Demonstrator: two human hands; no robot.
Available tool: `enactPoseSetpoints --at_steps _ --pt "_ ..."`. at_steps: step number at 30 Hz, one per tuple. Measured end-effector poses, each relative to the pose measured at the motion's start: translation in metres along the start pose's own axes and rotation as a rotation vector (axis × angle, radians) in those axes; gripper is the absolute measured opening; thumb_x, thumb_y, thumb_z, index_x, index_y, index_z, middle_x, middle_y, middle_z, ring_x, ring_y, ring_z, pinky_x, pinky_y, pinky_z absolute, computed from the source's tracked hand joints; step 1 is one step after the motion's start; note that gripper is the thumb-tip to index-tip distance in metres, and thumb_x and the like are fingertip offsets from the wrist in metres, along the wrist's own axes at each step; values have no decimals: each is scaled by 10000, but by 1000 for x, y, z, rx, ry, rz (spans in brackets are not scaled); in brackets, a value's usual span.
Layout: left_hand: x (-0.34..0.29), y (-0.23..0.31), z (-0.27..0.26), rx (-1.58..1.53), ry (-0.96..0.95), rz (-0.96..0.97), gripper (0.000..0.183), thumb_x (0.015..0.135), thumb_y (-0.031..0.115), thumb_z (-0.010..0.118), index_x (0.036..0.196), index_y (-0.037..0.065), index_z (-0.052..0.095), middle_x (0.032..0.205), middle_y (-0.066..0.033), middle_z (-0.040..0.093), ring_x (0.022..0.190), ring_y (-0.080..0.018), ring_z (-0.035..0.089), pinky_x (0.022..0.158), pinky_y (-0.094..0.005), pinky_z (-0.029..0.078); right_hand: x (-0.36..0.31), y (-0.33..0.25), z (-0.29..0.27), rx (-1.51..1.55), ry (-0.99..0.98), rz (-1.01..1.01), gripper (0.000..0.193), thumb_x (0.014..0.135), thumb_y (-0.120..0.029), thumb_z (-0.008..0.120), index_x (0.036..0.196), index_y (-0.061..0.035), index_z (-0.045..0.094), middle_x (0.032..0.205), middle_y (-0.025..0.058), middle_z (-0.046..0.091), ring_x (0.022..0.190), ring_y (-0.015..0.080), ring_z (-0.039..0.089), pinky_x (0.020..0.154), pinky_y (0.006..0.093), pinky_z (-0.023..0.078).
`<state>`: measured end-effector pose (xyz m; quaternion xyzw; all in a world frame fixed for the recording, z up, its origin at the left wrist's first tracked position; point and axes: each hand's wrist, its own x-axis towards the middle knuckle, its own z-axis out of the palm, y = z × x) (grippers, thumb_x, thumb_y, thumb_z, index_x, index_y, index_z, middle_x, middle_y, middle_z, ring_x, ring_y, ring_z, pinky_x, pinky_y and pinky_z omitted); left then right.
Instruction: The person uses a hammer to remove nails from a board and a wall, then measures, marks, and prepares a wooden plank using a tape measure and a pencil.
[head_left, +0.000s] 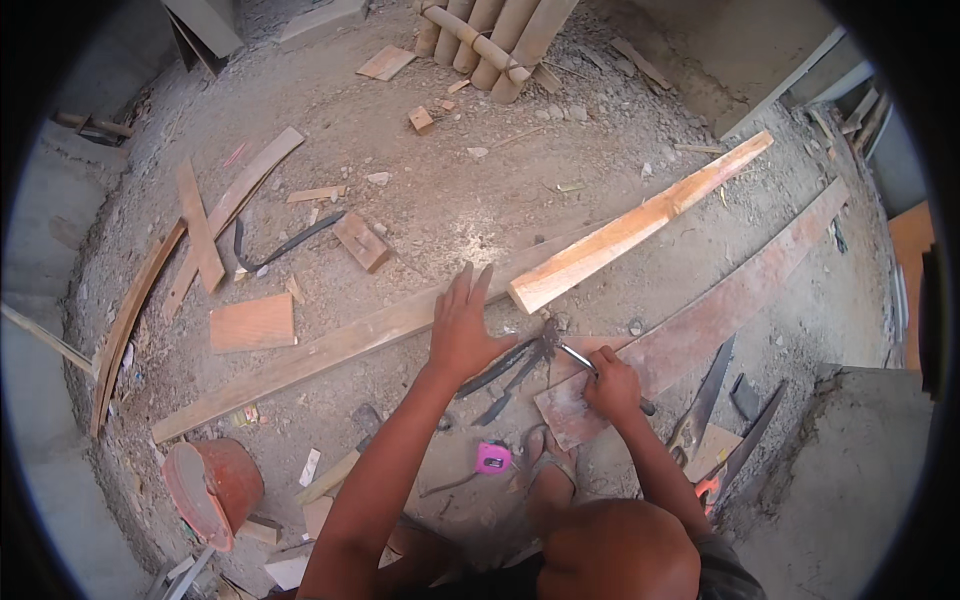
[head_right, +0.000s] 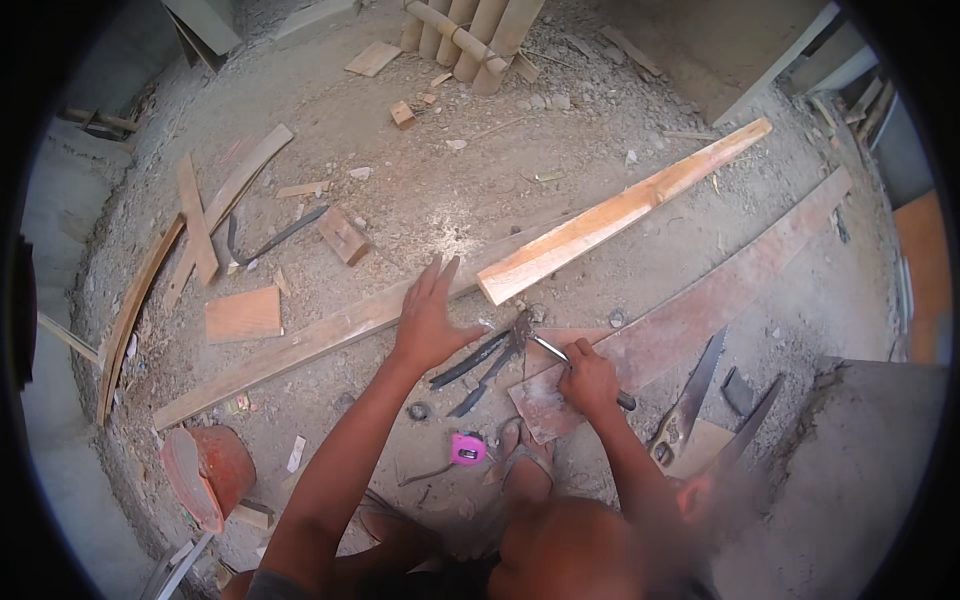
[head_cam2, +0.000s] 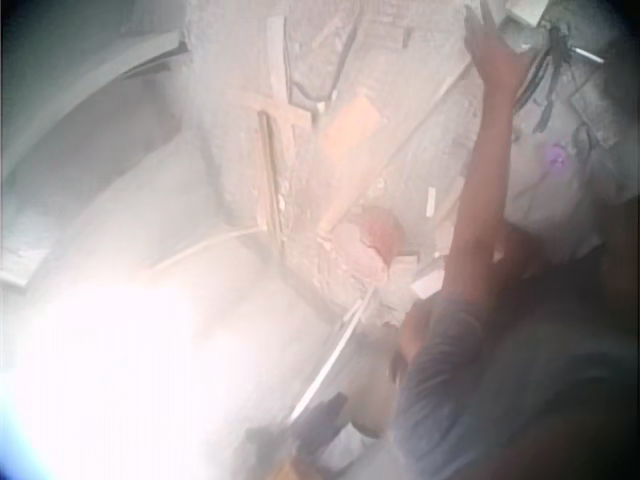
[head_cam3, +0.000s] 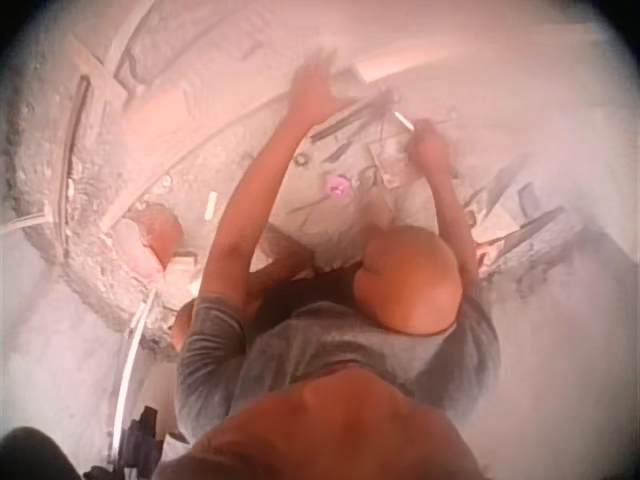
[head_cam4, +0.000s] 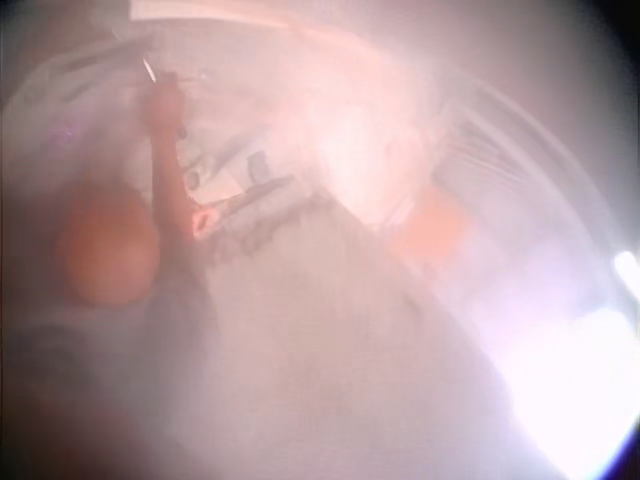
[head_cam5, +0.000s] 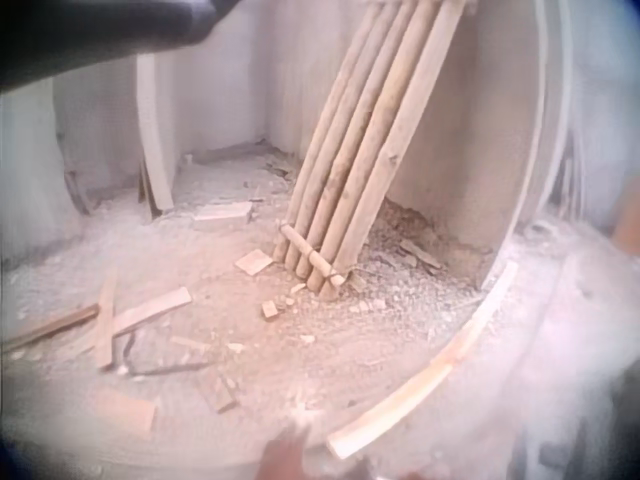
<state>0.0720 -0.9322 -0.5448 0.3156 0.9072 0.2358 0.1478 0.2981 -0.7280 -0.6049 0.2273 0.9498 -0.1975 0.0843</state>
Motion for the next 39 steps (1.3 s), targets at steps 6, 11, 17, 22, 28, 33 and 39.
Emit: enactPoseSetpoints --at_steps 6,11,17,22,28,33,39 --pt "48 -47 27 51 -103 -84 747 765 336 843 1404 80 553 1366 -130 574 1287 -325 515 1102 -486 395 -5 9 -12 160 70 11 301 767 -116 675 1068 -124 688 1145 63 652 832 373 695 742 513 557" --pt "57 -56 22 28 -29 98 623 742 291 846 1290 77 640 1188 -125 655 1170 -329 577 1005 -446 459 -15 25 -20 140 22 83 291 776 -135 696 1067 -117 693 1229 10 640 876 340 700 752 489 565" --pt "61 -58 -8 16 25 127 607 720 176 842 1288 97 642 1174 -140 654 1136 -357 584 982 -456 462 -27 27 -17 139 -20 129 247 811 -151 679 1055 -114 677 1287 8 615 889 329 702 741 479 571" --pt "133 -131 -59 306 317 6 753 756 150 837 1443 115 531 1413 -175 555 1331 -371 491 1109 -457 404 -7 10 -21 125 -90 137 244 814 -140 667 1057 -117 675 1303 20 600 914 336 697 757 492 564" --pt "156 -33 -65 277 110 205 1058 683 350 901 1563 131 357 1593 -194 358 1484 -372 322 1224 -494 269 -13 13 -24 141 -117 158 232 798 -124 671 1029 -122 694 1317 20 585 923 336 693 780 484 559" --pt "183 -36 7 254 128 212 923 733 367 865 1508 105 439 1394 -169 507 1305 -352 473 1126 -497 369 -7 1 -26 141 -33 162 202 771 -97 685 973 -109 694 1303 20 594 910 329 693 776 474 556" --pt "152 -29 9 189 14 277 629 707 284 865 1244 46 639 1114 -147 579 1117 -357 549 958 -463 459 -49 40 -46 287 304 448 151 772 -51 673 922 -51 666 1242 72 613 877 320 681 752 443 533"
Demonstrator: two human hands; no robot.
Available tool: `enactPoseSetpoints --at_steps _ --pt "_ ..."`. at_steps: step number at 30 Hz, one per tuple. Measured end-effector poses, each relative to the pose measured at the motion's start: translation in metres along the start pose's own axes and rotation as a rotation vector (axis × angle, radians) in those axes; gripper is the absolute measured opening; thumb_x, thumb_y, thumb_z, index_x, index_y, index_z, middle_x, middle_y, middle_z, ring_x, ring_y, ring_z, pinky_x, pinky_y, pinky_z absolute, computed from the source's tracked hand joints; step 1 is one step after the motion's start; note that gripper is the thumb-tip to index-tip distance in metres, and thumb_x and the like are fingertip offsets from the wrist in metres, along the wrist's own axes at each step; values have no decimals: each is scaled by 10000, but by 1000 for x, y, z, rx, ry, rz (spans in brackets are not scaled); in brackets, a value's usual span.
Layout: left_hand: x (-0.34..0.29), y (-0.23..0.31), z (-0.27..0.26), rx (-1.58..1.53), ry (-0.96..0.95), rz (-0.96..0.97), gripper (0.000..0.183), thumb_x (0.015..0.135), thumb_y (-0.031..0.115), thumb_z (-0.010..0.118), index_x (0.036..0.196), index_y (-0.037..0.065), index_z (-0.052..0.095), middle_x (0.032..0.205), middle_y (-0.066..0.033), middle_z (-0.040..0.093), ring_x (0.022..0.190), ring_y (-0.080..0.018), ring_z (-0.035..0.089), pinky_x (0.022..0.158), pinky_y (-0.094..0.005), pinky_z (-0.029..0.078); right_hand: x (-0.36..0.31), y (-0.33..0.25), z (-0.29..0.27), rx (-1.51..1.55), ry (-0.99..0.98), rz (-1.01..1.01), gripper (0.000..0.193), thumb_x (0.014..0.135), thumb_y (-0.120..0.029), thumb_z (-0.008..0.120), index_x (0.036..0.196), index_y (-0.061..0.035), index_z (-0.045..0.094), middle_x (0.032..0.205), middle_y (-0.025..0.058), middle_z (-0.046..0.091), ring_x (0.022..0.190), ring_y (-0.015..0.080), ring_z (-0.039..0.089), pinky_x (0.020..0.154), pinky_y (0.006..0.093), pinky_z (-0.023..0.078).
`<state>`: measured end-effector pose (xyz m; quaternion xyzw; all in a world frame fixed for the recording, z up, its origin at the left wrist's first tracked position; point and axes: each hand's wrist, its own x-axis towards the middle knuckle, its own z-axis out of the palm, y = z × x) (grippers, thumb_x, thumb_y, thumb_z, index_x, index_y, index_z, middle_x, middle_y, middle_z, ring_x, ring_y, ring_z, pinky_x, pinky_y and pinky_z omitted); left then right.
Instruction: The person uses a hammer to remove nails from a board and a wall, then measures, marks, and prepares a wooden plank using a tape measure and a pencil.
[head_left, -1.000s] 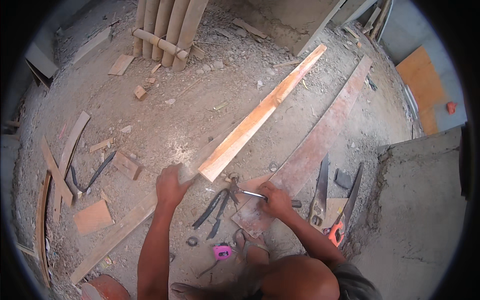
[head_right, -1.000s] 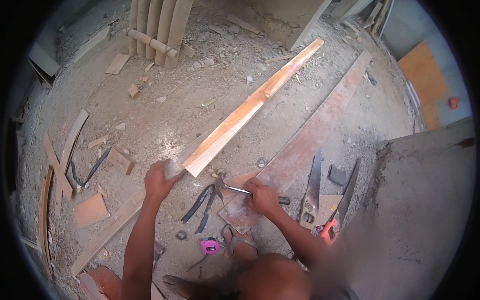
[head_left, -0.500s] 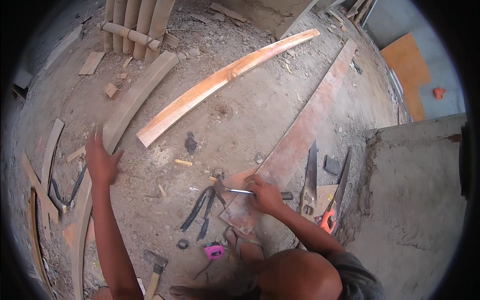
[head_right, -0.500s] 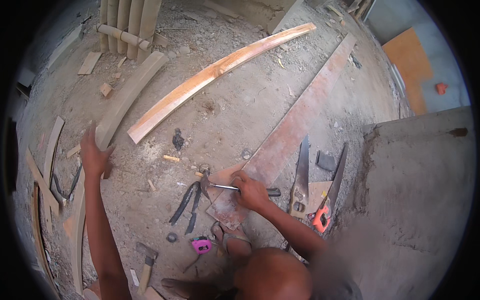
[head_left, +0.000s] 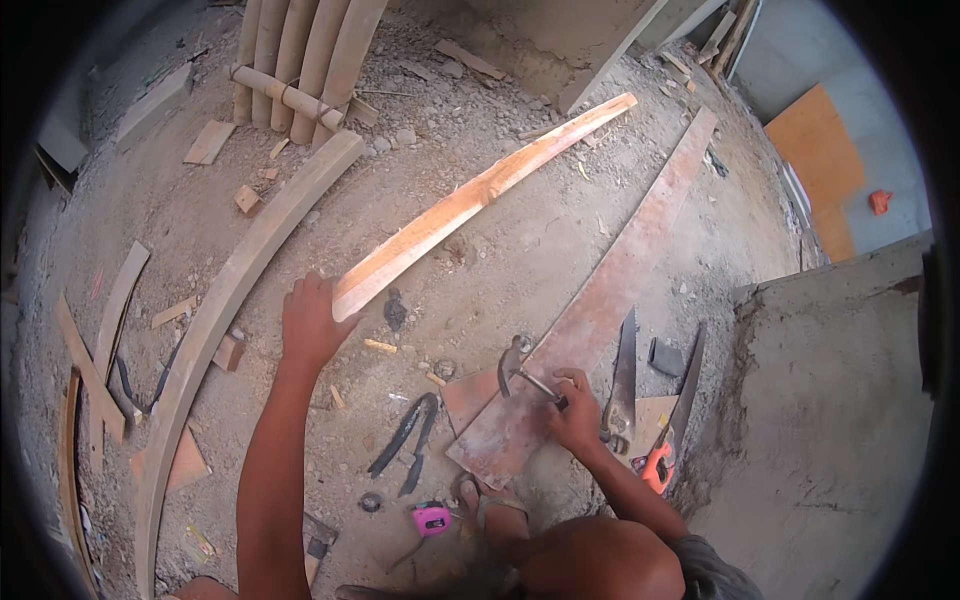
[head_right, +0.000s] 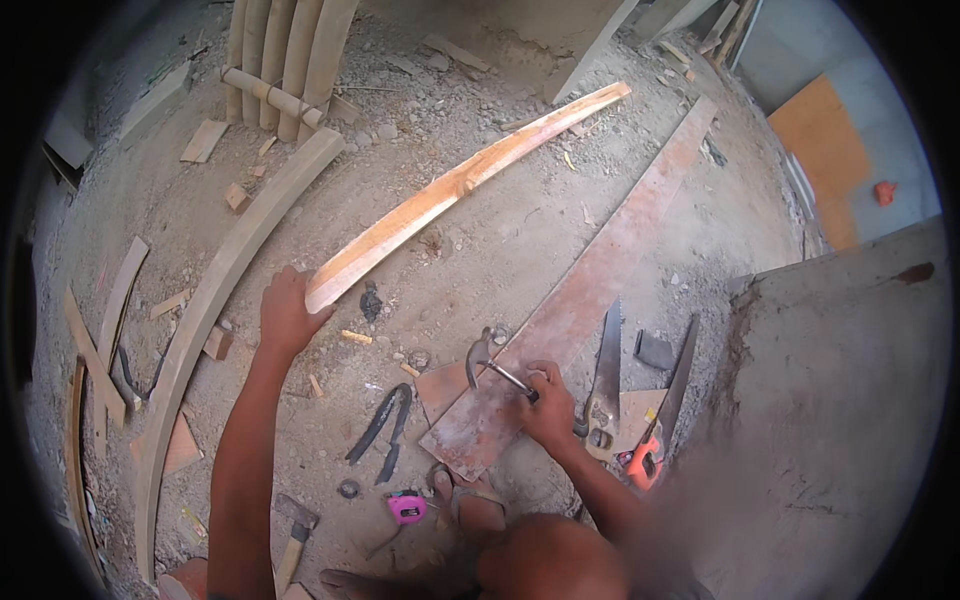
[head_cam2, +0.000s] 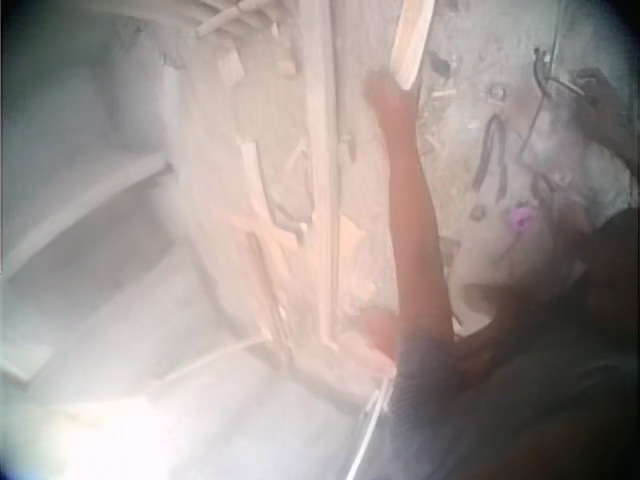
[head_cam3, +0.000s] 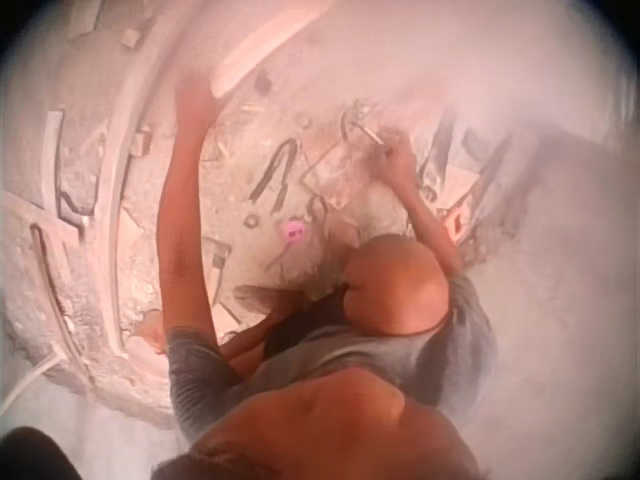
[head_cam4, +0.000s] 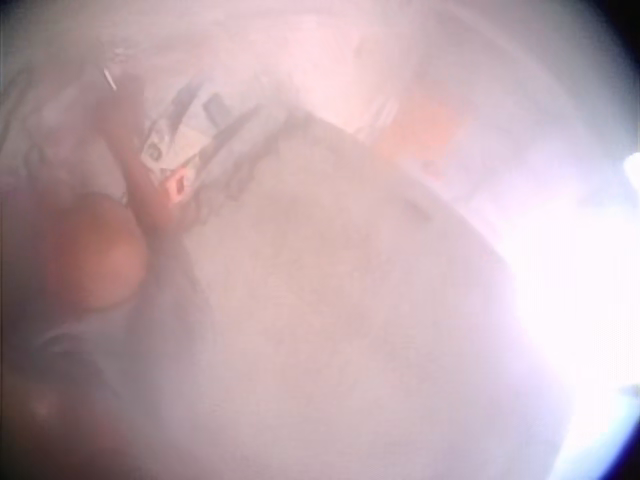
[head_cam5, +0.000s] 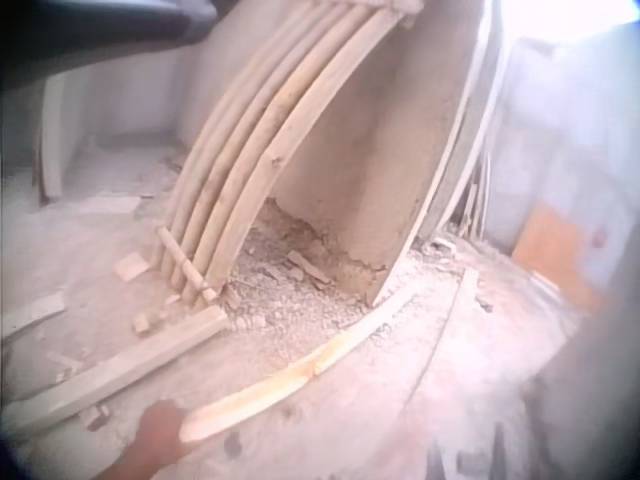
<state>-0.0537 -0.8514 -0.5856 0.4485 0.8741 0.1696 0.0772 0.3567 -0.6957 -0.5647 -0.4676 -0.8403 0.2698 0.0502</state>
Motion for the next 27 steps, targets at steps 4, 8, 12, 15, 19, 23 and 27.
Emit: enactPoseSetpoints --at_steps 4,8,12,15,19,23,27 --pt "-63 -4 -42 -4 -44 46 560 796 322 790 1243 36 611 1104 -160 575 1079 -356 555 906 -465 466 10 60 -28 -40 283 18 168 784 -40 676 948 -15 652 1186 128 619 951 338 657 806 423 521" --pt "-136 -33 -98 -254 -353 -75 513 896 327 691 1290 7 620 1046 -206 619 1015 -392 605 920 -436 472 5 130 -58 -166 319 209 242 800 -58 684 1038 -26 661 1187 135 614 1019 356 635 880 431 504" --pt "-236 -81 -132 -769 -604 -507 460 1010 343 536 1313 11 633 1189 -133 678 1003 -267 634 919 -382 457 -19 118 -57 -334 364 180 476 786 -83 701 1256 -84 627 1392 151 533 1260 371 529 1071 481 399" --pt "-326 -122 -124 -1198 -567 -1003 487 1037 344 502 1375 1 576 1291 -121 658 1152 -267 633 987 -400 484 -39 92 -42 -390 266 -111 650 756 -108 722 1386 -146 567 1527 164 428 1419 377 389 1182 541 263" --pt "-395 -141 -91 -1523 -526 -1126 546 1036 367 512 1407 -33 507 1293 -156 649 1179 -303 650 947 -421 559 -56 58 -23 -508 -34 -523 684 739 -136 733 1400 -209 571 1547 132 427 1455 340 371 1213 575 226" --pt "-419 -140 -76 -1617 -397 -1033 501 1005 293 598 1372 -42 535 1224 -170 678 1027 -291 712 829 -397 607 -45 45 -6 -554 -96 -700 613 763 -166 731 1360 -206 597 1496 96 485 1421 317 416 1191 571 273" --pt "-391 -133 -72 -1176 -338 -895 387 838 109 791 1177 -40 677 1040 -125 737 850 -244 728 786 -352 582 -35 53 -21 -605 -180 -645 541 782 -198 741 1308 -167 619 1439 101 527 1376 319 458 1146 555 333"
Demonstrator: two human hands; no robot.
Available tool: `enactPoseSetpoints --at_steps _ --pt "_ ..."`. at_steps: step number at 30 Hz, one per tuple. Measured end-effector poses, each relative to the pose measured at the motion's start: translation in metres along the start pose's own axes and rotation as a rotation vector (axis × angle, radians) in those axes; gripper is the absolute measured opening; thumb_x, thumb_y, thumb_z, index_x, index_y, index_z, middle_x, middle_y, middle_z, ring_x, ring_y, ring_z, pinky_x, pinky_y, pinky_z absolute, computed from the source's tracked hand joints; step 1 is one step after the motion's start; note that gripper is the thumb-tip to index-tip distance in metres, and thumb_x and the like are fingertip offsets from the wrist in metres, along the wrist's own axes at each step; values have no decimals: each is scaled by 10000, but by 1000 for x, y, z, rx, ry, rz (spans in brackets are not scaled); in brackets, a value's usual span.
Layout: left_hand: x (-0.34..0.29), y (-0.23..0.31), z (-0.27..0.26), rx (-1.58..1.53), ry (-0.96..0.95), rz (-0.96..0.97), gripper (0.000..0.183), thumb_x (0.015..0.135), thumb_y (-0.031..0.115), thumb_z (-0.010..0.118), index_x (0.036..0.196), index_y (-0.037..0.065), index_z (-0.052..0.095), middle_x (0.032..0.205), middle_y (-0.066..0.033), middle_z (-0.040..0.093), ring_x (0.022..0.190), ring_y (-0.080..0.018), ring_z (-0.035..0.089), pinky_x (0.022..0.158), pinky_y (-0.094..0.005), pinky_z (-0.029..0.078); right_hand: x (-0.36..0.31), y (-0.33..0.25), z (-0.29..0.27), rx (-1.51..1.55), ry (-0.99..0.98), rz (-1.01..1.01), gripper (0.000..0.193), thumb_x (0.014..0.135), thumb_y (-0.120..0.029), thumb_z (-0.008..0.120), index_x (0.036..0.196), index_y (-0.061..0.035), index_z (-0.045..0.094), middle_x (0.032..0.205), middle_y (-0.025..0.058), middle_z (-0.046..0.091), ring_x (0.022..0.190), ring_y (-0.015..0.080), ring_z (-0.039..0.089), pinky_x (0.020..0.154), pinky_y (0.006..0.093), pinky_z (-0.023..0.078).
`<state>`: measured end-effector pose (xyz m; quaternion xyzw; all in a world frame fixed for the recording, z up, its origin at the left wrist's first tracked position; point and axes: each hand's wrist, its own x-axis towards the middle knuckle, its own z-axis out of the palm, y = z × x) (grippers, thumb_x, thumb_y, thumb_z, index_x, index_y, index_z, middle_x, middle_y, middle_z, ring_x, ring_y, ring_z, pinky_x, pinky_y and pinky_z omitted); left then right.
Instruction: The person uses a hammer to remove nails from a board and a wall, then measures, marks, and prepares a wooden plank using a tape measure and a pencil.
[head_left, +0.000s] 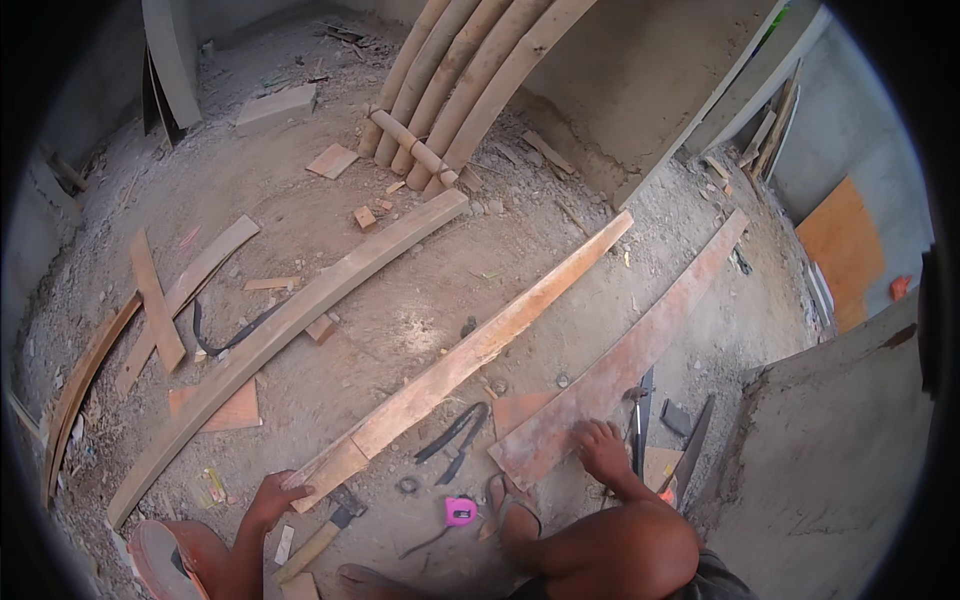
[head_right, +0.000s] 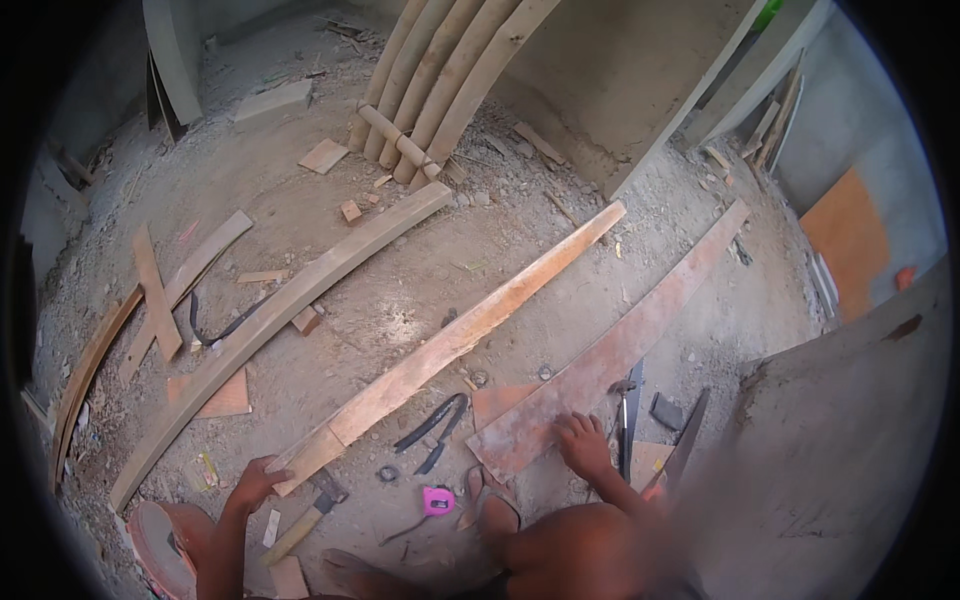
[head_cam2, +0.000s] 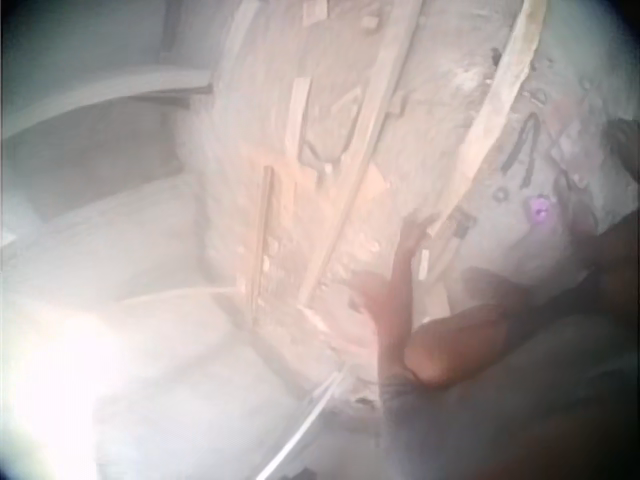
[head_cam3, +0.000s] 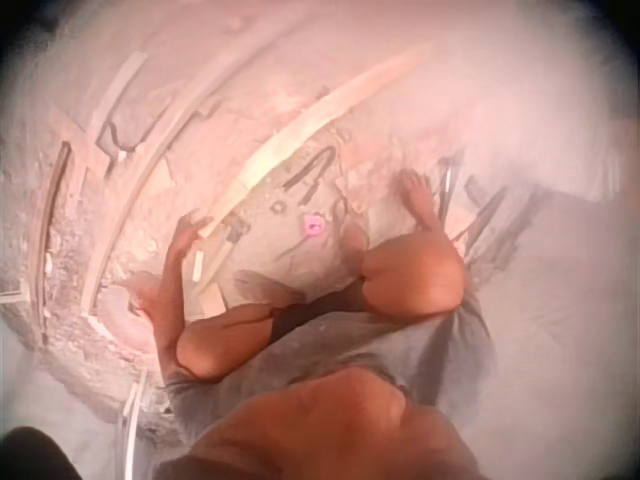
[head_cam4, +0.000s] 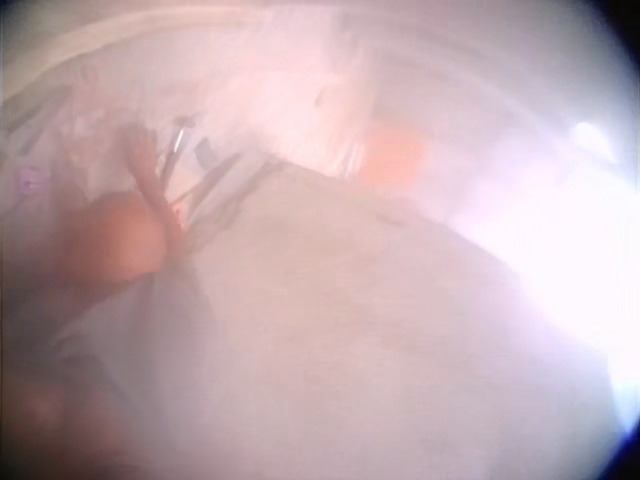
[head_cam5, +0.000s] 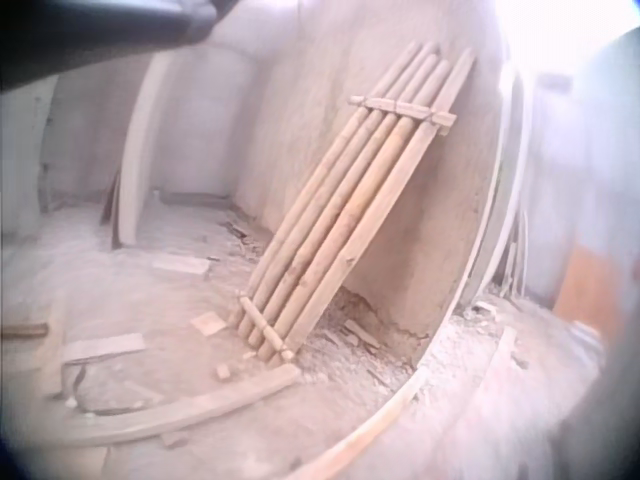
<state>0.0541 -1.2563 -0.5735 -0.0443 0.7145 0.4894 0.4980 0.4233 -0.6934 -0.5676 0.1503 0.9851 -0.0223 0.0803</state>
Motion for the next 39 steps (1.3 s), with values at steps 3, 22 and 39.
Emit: enactPoseSetpoints --at_steps 3,22,39 --pt "-1 15 -5 389 191 522 404 775 78 826 1139 -37 693 1025 -141 738 871 -263 720 800 -361 563 3 -12 -2 46 -23 55 521 795 -231 741 1293 -145 618 1432 128 518 1356 331 471 1122 533 359" --pt "18 -30 37 625 461 629 724 642 106 894 1291 6 590 1213 -198 620 1168 -397 569 1041 -469 443 29 -21 32 1775 355 1239 386 910 -155 723 1234 -39 549 1017 84 635 750 165 622 638 296 522" --pt "19 -6 59 634 296 453 746 708 189 880 1368 54 558 1354 -196 592 1278 -395 541 1083 -458 440 105 -192 26 1818 -481 793 342 957 -261 727 1169 -29 591 1074 88 670 904 187 691 734 339 587"
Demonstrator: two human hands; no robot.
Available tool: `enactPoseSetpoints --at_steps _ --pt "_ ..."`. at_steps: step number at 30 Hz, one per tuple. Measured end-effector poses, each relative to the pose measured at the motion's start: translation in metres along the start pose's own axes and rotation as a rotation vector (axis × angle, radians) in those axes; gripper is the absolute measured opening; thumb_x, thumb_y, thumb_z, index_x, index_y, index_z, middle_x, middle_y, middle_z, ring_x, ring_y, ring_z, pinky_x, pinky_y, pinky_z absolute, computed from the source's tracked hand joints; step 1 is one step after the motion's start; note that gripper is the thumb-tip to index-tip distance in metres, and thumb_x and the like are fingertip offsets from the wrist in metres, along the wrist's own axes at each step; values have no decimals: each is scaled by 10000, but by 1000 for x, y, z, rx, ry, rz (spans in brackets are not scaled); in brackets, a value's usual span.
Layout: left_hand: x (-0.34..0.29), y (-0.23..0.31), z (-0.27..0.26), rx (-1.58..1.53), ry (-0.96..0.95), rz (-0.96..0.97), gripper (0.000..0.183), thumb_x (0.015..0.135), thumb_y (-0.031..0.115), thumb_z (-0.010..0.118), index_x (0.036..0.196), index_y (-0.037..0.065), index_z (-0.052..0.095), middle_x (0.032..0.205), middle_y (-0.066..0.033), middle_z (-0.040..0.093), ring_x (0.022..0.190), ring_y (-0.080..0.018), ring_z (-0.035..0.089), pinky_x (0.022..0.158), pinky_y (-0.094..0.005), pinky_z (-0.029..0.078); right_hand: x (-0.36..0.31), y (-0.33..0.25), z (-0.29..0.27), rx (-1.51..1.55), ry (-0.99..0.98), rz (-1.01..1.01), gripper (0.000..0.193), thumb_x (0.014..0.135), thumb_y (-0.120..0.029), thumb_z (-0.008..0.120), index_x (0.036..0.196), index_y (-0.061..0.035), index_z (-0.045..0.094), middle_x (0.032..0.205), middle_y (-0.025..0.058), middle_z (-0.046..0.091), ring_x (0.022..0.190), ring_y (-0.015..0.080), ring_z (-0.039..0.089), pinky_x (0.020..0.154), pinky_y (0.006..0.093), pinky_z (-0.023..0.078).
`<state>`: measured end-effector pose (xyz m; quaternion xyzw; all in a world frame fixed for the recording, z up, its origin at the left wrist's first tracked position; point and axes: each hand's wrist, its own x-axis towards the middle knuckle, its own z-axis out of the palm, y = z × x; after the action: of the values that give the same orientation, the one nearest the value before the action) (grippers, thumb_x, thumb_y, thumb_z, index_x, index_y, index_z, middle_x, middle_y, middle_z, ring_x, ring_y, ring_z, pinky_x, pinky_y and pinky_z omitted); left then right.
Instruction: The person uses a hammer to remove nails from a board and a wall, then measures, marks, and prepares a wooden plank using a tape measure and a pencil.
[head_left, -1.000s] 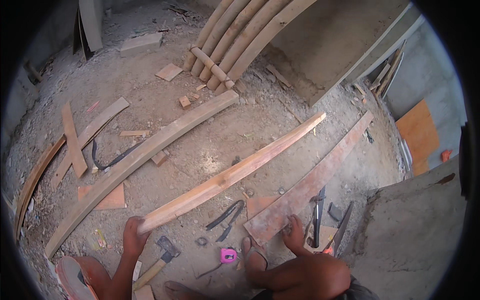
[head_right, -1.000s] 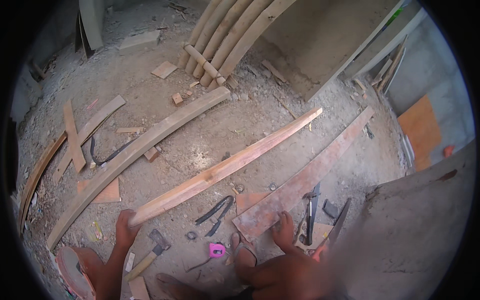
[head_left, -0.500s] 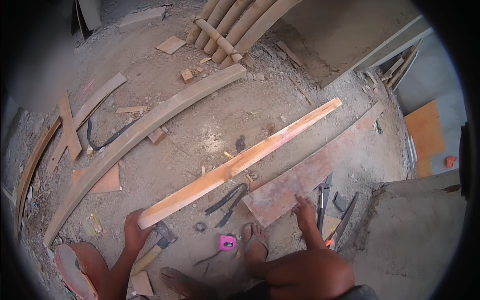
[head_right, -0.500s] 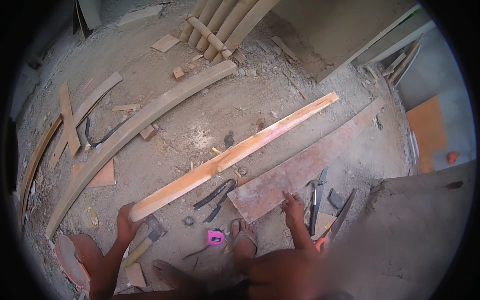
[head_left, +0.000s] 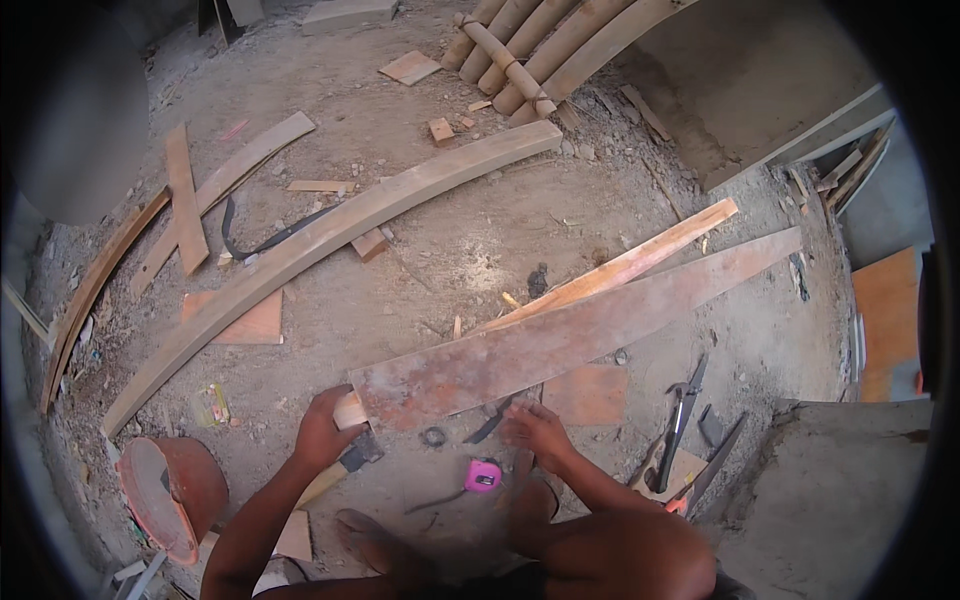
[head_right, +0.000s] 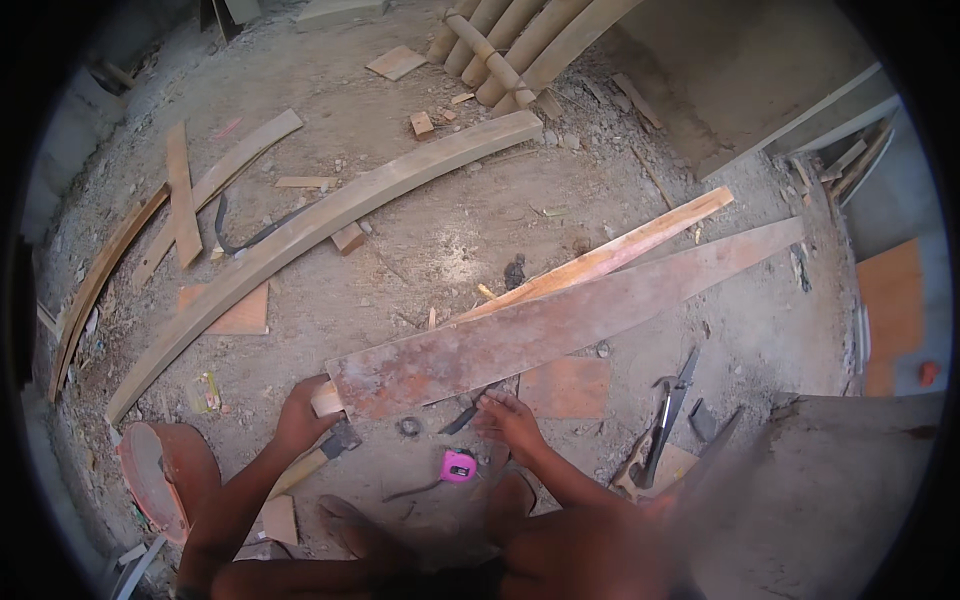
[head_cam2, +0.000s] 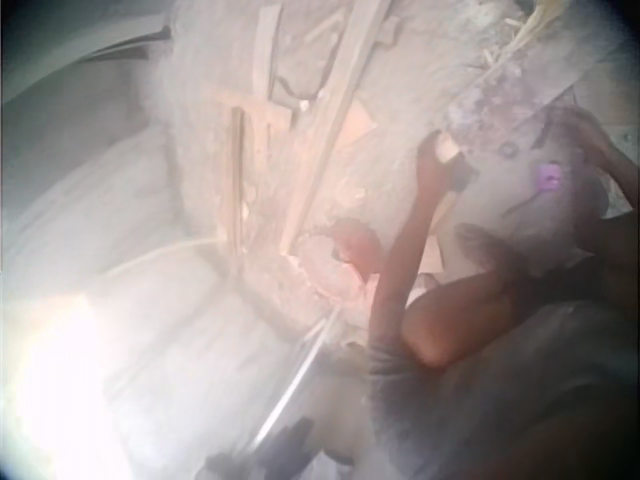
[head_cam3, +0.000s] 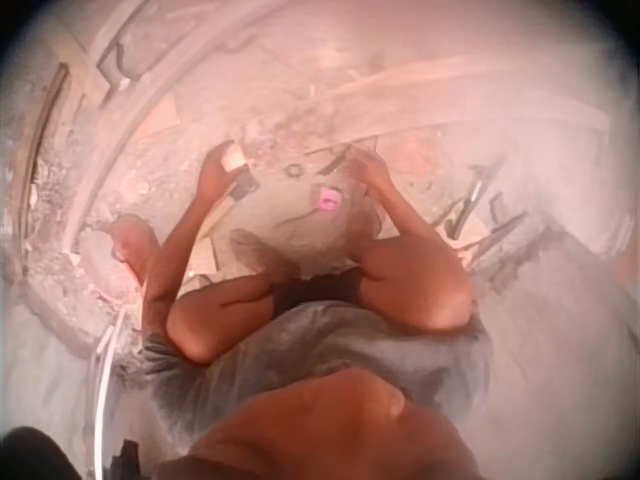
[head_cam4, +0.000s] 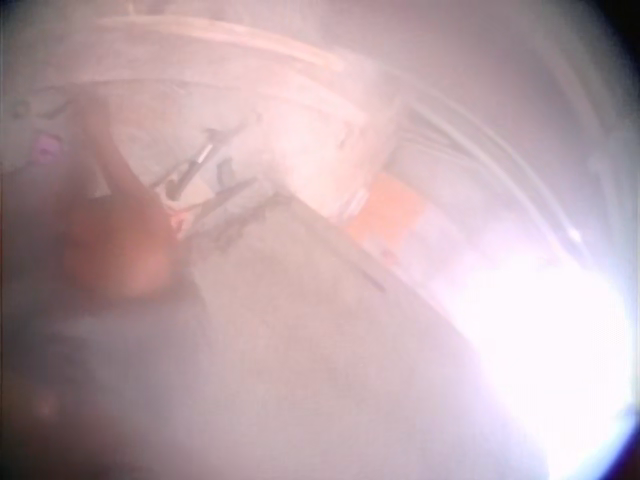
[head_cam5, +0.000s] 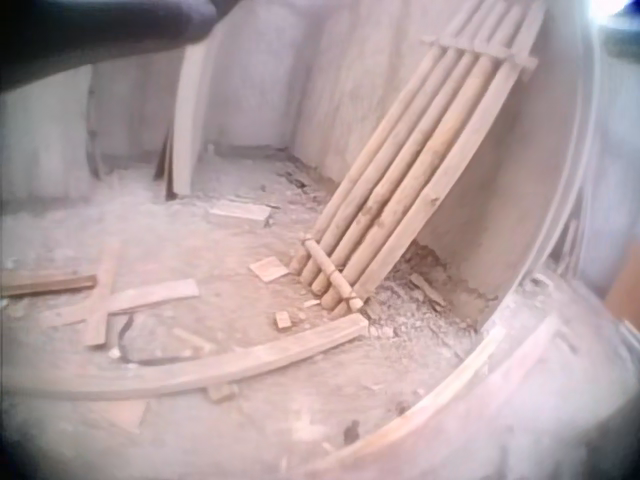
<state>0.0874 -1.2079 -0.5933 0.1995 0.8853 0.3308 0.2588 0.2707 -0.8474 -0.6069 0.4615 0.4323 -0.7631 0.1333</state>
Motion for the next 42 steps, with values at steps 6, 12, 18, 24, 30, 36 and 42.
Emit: enactPoseSetpoints --at_steps 6,12,18,24,30,36,42 --pt "-3 5 -4 71 41 76 887 707 220 879 1469 60 454 1501 -207 459 1375 -397 453 1120 -457 411 11 -5 -55 140 171 -69 494 986 -283 679 1338 9 493 1208 121 630 961 256 700 791 373 591" --pt "19 29 -16 142 31 257 873 779 266 825 1500 11 403 1533 -236 411 1403 -415 409 1158 -467 359 40 -50 -97 396 366 -354 515 994 -256 651 1376 26 453 1268 142 605 1168 286 616 943 411 541" --pt "45 39 15 157 -2 276 751 853 217 743 1470 -47 406 1428 -252 476 1321 -430 452 1125 -478 367 60 -84 -124 444 368 -244 357 992 -238 649 1259 -29 537 1174 101 623 1127 227 597 955 392 520" --pt "30 34 24 33 100 248 648 862 219 723 1393 -39 455 1257 -254 507 1179 -437 465 1046 -504 369 29 -95 -104 166 346 -354 172 978 -202 671 1083 -95 587 945 20 649 818 132 630 727 299 551" --pt "17 23 31 93 132 294 678 813 224 738 1379 -25 461 1261 -243 487 1198 -424 438 1062 -545 312 17 -94 -90 157 389 -417 186 980 -198 663 1106 -92 578 939 22 657 793 125 629 698 294 545" --pt "5 11 24 85 52 443 718 795 296 751 1393 8 479 1322 -225 475 1249 -410 431 1087 -559 279 22 -64 -108 325 450 -345 294 1004 -202 614 1248 -60 530 1103 48 617 919 206 634 790 387 540" --pt "-7 -2 11 314 -53 402 719 864 365 698 1460 45 456 1434 -196 446 1333 -401 398 1128 -571 236 4 -36 -116 45 427 -202 318 1010 -246 609 1238 -32 550 1083 81 643 894 219 662 769 377 561"
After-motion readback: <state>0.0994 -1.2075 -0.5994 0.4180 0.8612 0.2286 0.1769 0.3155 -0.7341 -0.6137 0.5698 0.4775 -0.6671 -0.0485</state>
